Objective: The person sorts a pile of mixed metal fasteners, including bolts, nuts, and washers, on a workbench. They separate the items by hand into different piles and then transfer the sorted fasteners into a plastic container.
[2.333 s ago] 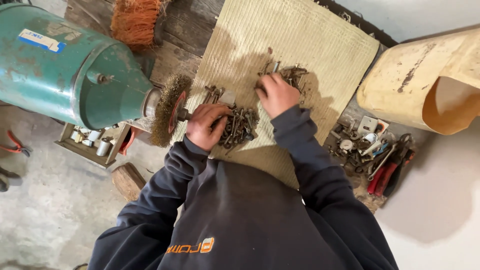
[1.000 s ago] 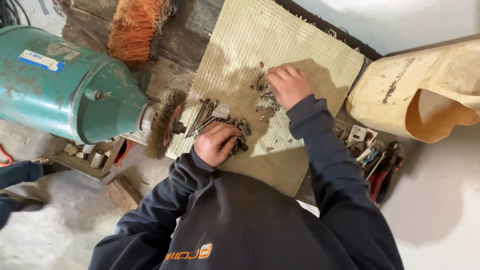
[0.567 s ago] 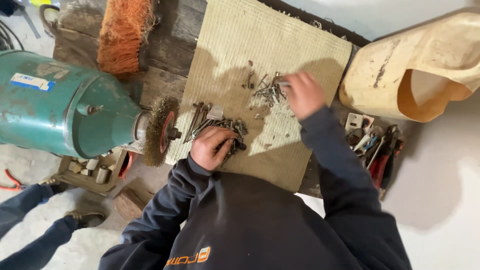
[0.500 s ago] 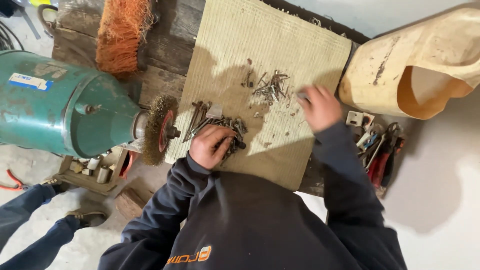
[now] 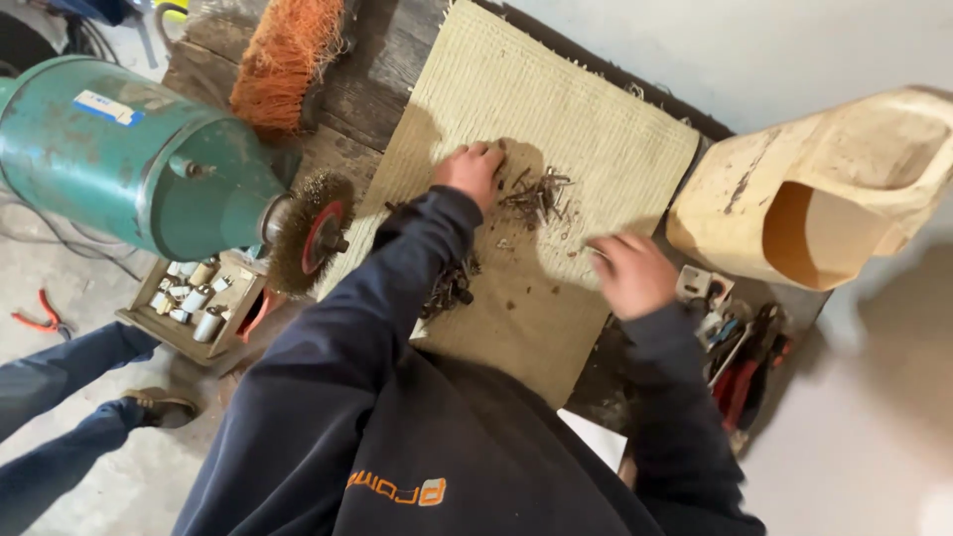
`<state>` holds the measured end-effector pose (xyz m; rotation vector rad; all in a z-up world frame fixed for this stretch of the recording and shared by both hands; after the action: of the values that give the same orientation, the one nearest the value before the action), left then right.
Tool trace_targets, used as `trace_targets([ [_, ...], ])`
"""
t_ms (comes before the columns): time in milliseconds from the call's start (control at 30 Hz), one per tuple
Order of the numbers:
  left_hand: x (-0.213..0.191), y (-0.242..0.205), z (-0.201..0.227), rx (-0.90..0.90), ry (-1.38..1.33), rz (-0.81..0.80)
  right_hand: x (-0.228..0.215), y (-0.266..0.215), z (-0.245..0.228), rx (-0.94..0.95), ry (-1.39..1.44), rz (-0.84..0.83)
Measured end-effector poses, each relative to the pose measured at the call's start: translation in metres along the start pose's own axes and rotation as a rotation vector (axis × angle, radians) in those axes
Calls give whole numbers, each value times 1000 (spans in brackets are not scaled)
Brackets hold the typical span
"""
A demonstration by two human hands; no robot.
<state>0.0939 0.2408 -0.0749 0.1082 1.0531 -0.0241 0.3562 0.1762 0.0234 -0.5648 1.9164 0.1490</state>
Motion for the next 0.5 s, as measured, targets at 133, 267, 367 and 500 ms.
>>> trace_targets([
  [133,11,14,-3,-95,50,-70,22,81,-26,-153,18,43],
  [267,-1,8,-8,-145,-41,-94,51,134,-23,-127,-77,59],
  [367,-13,-18,-10,-161,-433,-91,62,148,-20,-86,-70,30],
  [500,-13,-80,-3,-258,-1310,-104,70,146,-10,-73,11,-22],
])
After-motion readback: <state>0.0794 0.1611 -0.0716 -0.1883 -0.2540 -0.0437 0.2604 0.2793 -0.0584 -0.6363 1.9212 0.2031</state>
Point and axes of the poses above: each hand's wrist, its own y-axis towards the middle knuckle, its own x-axis out of the palm, z = x × y, the point moved 6 cm from there along y, towards the middle knuckle, and after that the axes turned 1 degree about -z, right-handed, at the moved point
